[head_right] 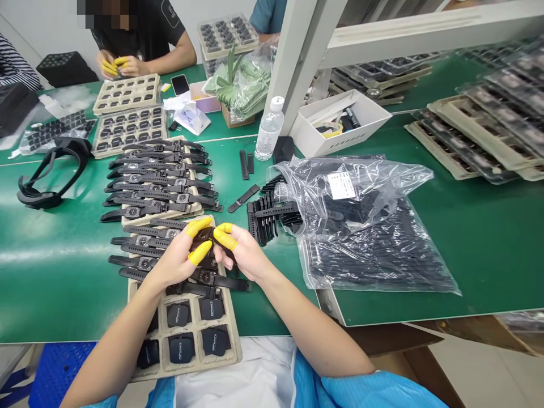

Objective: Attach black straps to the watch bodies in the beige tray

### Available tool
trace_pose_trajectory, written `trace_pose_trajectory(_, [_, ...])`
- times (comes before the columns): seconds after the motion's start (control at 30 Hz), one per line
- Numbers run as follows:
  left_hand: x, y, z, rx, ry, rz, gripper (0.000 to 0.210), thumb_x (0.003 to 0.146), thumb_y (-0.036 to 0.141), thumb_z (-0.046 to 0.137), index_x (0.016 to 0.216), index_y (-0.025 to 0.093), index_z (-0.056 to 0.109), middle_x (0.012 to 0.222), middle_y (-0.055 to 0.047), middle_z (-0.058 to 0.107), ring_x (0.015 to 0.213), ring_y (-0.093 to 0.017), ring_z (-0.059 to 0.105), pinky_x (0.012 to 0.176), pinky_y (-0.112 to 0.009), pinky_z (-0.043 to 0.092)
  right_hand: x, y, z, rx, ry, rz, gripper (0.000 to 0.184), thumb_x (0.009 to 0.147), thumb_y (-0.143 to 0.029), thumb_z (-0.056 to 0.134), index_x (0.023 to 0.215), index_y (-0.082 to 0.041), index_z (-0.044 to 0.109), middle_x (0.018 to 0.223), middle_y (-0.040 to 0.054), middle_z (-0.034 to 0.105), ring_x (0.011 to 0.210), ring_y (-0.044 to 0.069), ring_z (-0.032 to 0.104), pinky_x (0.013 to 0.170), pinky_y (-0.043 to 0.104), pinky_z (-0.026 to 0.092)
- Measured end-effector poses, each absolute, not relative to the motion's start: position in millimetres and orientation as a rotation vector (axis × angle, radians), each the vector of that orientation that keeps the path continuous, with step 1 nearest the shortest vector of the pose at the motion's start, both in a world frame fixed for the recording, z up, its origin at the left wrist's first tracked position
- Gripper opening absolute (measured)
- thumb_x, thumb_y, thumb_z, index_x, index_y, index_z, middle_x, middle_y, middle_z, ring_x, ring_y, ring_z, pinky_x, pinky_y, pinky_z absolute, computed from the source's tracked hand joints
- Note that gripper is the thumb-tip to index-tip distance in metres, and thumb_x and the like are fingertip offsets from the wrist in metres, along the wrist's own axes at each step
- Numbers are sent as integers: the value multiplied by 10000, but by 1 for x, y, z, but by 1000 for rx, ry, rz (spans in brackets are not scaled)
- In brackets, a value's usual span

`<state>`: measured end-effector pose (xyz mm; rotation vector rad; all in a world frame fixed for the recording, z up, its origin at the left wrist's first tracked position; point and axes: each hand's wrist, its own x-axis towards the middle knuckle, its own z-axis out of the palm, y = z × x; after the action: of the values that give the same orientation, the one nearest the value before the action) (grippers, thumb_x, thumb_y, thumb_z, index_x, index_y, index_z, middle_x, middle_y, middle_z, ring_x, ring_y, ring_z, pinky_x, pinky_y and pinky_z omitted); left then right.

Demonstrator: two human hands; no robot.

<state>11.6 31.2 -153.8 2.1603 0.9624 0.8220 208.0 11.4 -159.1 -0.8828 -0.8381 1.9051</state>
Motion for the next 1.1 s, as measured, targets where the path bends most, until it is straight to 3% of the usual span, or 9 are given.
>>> trace_pose_trajectory(0.2, [20, 30, -152, 1860, 1035, 1168, 186, 942, 377, 730, 1002, 201, 722, 1048, -74, 730, 1003, -204, 698, 906, -342, 592, 209, 9, -161, -837, -888, 1977, 439, 914, -627, 688, 924, -205, 569, 573, -82, 502, 399, 70, 364, 394, 193, 290])
trace_pose_trajectory(0.3, [19, 34, -148, 1453, 1087, 1363, 274, 929, 446, 745, 1044, 206, 681, 1092, -75, 745, 955, -202, 738, 865, -348, 618, 214, 10, -160, -808, -885, 2185, 417, 923, -605, 665, 903, -203, 558, 560, -99, 425, 390, 53, 239, 367, 181, 166])
trace_pose_trajectory(0.4, [7, 46, -142, 1027, 1162, 1610, 374, 907, 511, 757, 1063, 221, 579, 1054, -49, 766, 738, -155, 744, 673, -278, 618, 221, 14, -158, -861, -996, 2237, 401, 931, -579, 657, 865, -194, 570, 537, -103, 382, 413, 55, 199, 371, 181, 116])
trace_pose_trajectory(0.5, [-1, 54, -140, 872, 1235, 1635, 469, 852, 538, 795, 1073, 211, 542, 1056, -66, 775, 636, -133, 724, 523, -211, 559, 223, 16, -156, -919, -1033, 2075, 370, 911, -547, 704, 923, -207, 559, 559, -96, 457, 408, 59, 275, 382, 181, 188])
trace_pose_trajectory(0.6, [6, 49, -145, 1020, 1239, 1309, 492, 873, 519, 761, 1191, 184, 589, 1163, -125, 761, 639, -153, 733, 468, -223, 553, 217, 14, -155, -884, -1005, 1887, 364, 908, -529, 718, 977, -225, 531, 612, -83, 563, 398, 64, 352, 403, 196, 268])
trace_pose_trajectory(0.67, [15, 40, -152, 1288, 1204, 1094, 431, 937, 431, 688, 1287, 188, 621, 1240, -137, 740, 774, -178, 760, 555, -259, 613, 211, 10, -156, -845, -992, 1879, 359, 920, -537, 694, 981, -221, 535, 619, -76, 579, 394, 62, 344, 401, 201, 254])
trace_pose_trajectory(0.73, [21, 33, -159, 1652, 1134, 989, 364, 962, 274, 610, 1317, 207, 657, 1305, -122, 715, 1042, -215, 744, 795, -324, 662, 206, 7, -157, -817, -983, 1923, 366, 907, -539, 696, 969, -216, 534, 612, -76, 573, 391, 58, 317, 392, 201, 217])
trace_pose_trajectory(0.83, [22, 28, -166, 2070, 1006, 965, 478, 921, 77, 492, 1341, 224, 667, 1356, -104, 673, 1306, -225, 627, 1100, -407, 562, 202, 4, -160, -797, -989, 2003, 363, 890, -525, 701, 940, -211, 525, 584, -70, 578, 381, 53, 282, 383, 202, 176])
trace_pose_trajectory(1.1, [14, 30, -163, 2259, 974, 915, 528, 955, 40, 440, 1418, 233, 603, 1374, -108, 635, 1315, -215, 618, 1103, -394, 561, 201, 5, -164, -840, -865, 2026, 320, 849, -455, 717, 929, -205, 535, 477, -101, 503, 361, 60, 254, 361, 193, 170])
